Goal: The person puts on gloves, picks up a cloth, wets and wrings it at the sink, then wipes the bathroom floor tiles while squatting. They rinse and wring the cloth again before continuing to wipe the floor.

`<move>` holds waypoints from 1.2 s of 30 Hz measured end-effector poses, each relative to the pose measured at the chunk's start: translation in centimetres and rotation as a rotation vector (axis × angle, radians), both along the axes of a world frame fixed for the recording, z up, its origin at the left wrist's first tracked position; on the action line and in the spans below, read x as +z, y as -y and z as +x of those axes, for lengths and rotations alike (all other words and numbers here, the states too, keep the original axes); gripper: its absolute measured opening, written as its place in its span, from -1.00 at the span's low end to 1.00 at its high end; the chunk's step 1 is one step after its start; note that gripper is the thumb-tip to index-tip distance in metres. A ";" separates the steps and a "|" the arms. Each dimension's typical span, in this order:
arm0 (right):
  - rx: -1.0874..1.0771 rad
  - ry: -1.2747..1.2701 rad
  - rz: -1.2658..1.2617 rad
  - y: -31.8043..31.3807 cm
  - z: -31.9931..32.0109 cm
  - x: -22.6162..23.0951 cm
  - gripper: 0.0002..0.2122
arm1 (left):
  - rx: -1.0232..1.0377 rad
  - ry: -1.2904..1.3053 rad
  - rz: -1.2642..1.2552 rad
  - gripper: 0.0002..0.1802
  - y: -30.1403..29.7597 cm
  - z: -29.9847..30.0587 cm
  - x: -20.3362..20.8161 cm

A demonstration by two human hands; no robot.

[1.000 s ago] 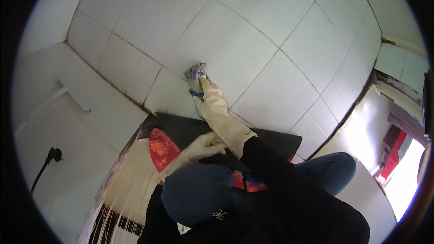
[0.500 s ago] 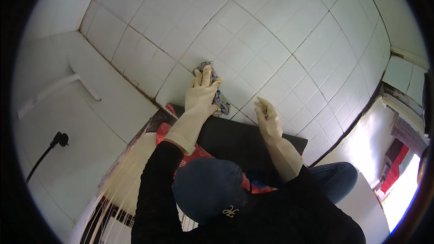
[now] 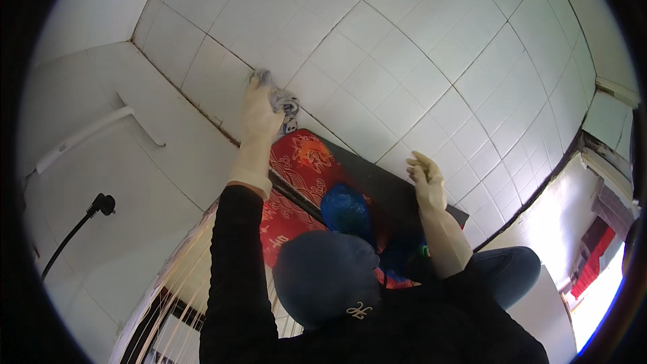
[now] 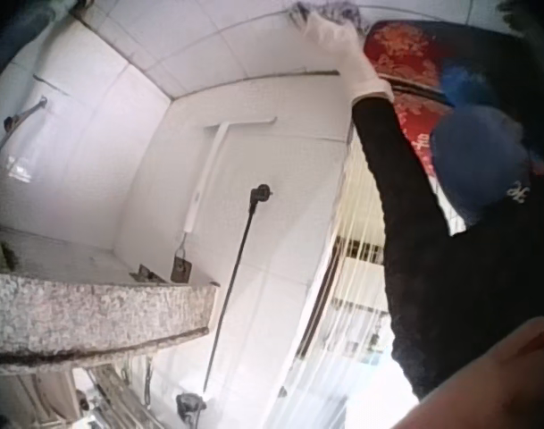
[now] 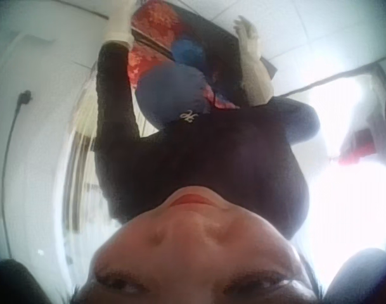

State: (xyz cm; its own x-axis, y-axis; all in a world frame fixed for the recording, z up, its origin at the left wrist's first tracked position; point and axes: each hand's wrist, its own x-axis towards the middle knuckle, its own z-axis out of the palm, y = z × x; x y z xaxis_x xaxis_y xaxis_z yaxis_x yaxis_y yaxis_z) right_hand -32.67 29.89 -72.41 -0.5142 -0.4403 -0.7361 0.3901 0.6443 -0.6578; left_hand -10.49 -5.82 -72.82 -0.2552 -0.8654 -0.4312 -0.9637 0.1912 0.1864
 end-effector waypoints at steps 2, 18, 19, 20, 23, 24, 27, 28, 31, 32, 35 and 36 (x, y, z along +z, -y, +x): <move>-0.058 -0.044 -0.068 -0.1 -1.5 0.6 -0.64 | 0.104 0.063 0.007 -0.47 -0.9 1.2 0.7; -0.110 -0.061 -0.040 1.1 -3.5 0.5 -0.62 | -0.133 0.130 0.555 -0.54 -2.2 10.0 3.0; -0.105 -0.068 -0.040 1.3 -3.6 0.9 -0.62 | 0.010 -0.006 0.577 -0.52 -0.7 10.1 3.3; -0.110 -0.064 -0.018 1.3 -3.5 1.1 -0.62 | 0.085 -0.101 0.558 -0.49 1.3 10.3 3.0; -0.099 -0.051 0.003 1.3 -3.3 0.9 -0.62 | 0.232 -0.385 0.380 -0.40 6.2 7.9 3.0; -0.083 -0.054 -0.003 1.0 -3.2 0.9 -0.63 | 0.270 -0.450 0.319 -0.36 7.8 6.9 2.7; -0.053 -0.033 -0.015 0.7 -2.8 0.7 -0.63 | 0.218 -0.299 0.029 -0.34 12.2 4.7 -1.1; -0.047 -0.022 -0.011 0.6 -2.8 0.7 -0.63 | 0.172 -0.219 -0.094 -0.36 12.5 4.3 -2.2; -0.066 -0.019 0.009 0.2 -3.1 1.3 -0.63 | 0.014 -0.047 -0.172 -0.41 10.4 1.6 -2.4; -0.066 -0.020 0.019 0.2 -3.0 1.6 -0.63 | -0.025 0.041 -0.093 -0.39 9.3 1.6 -2.1; -0.071 -0.021 0.007 0.5 -3.2 1.1 -0.63 | -0.070 0.266 0.071 -0.39 3.8 1.5 0.5; -0.071 -0.015 0.008 0.7 -3.2 0.8 -0.63 | -0.040 0.312 0.090 -0.45 2.1 1.2 2.1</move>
